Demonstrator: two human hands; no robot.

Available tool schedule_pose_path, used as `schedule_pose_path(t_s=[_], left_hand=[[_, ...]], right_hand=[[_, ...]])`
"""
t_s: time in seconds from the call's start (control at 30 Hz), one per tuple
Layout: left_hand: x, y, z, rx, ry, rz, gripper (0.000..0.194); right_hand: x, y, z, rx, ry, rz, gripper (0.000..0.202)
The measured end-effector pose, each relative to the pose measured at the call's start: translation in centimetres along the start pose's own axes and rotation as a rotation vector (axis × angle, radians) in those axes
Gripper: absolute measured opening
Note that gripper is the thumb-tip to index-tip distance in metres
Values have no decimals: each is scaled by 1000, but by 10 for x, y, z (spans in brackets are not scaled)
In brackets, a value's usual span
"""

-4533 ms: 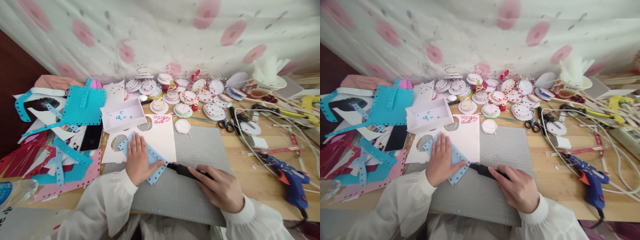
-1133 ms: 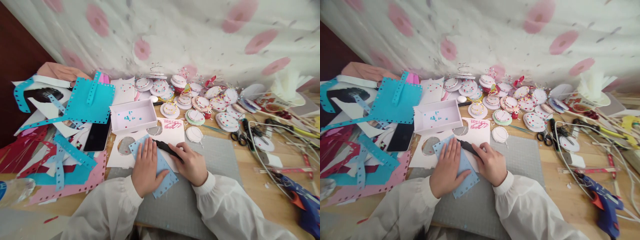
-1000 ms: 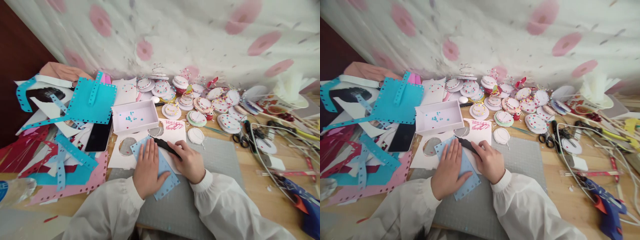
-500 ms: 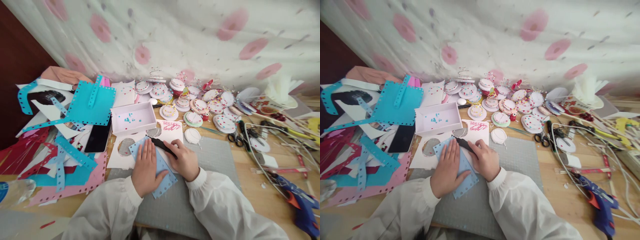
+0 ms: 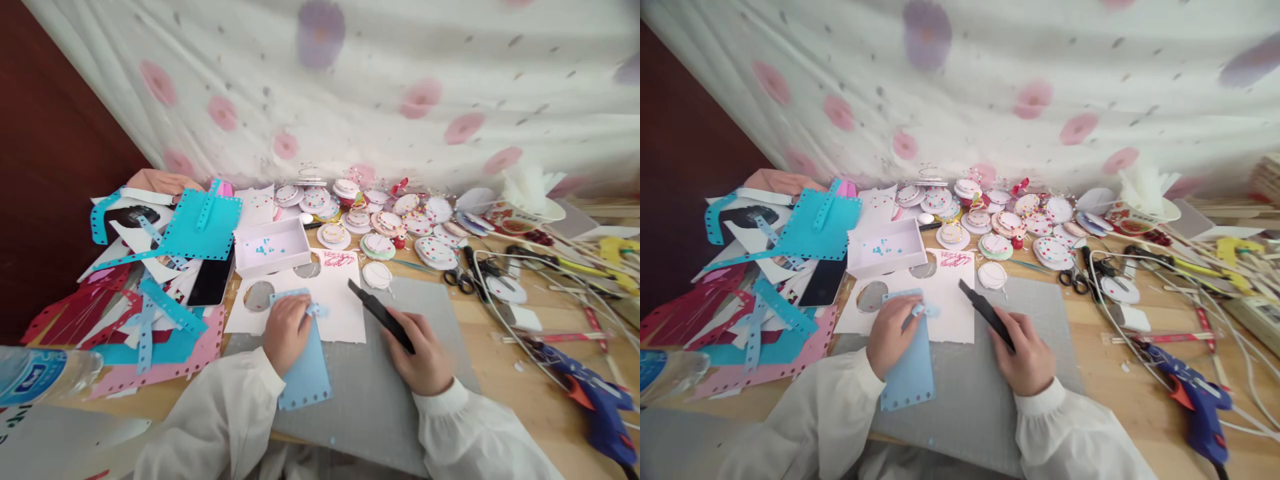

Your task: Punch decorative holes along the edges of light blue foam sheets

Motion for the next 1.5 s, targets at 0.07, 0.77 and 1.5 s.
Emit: schedule_pose_path(t_s=[0.07,0.77,1.5], left_hand=[[-5,-17,-3,6,-51,75,24],[-6,-146,-133,-566,-203,250,47],[18,-113,-25,-466,283,187,18]], right_hand=[[11,-4,19,18,20,51,33],[17,-29,-2,247,188,266,24],[44,-24,-55,-821,-46,-290,14]])
Point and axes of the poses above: each hand's wrist, its own x-axis away from the middle knuckle, its own y-axis out of the palm, z = x × y, the point moved 1 cm from there along -x, towards the middle knuckle, and after that the axes turned 7 degrees about -z, right-handed, at the moved point
